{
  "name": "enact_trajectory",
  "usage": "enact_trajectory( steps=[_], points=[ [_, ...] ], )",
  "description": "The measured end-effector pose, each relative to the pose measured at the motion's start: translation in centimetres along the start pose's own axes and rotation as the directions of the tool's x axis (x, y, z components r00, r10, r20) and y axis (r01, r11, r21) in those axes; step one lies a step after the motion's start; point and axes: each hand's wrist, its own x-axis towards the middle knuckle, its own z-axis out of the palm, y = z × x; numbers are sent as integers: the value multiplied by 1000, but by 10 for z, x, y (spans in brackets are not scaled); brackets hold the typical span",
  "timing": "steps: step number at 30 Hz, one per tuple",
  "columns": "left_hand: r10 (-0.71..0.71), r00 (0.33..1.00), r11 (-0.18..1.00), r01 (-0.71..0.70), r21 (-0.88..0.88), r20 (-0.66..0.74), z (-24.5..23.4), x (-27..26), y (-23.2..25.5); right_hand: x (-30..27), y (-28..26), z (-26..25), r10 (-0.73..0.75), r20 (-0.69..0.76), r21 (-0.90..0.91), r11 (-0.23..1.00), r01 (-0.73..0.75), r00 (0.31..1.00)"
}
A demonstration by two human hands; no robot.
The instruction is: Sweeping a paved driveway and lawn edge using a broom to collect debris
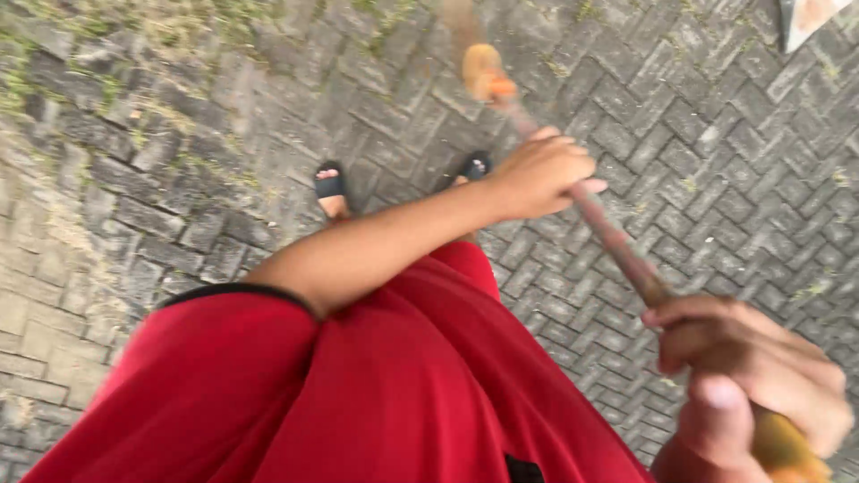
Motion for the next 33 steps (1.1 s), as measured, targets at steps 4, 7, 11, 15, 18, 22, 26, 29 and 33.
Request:
enact_trajectory(
  steps=[4,7,11,15,18,22,26,29,33],
  points=[
    [-70,992,998,70,3,105,139,54,-64,12,159,-45,-266,240,-83,953,293,934],
    [-30,999,999,30,22,16,194,0,-177,38,233,5,-246,353,107,969,222,903],
    [-129,989,967,110,228,71,80,-104,-201,53,235,52,-311,323,494,861,120,894],
    [-539,842,774,492,398,9,-33,-95,-111,77,206,44,-426,283,734,673,92,860],
    [-457,889,812,421,405,-9,-27,-61,-96,84,222,-4,-314,244,601,792,112,918],
    [-104,974,953,155,261,-201,29,49,-86,105,189,-96,-106,390,286,958,-11,915],
    [-23,996,989,35,142,-87,81,172,-91,146,293,-111,-350,399,271,928,256,848],
    [-3,989,995,17,98,-145,172,165,-223,143,333,-49,-383,532,215,924,317,755],
    [282,944,957,-263,126,-169,153,45,-382,199,251,81,-287,374,274,943,191,882]
  ],
)
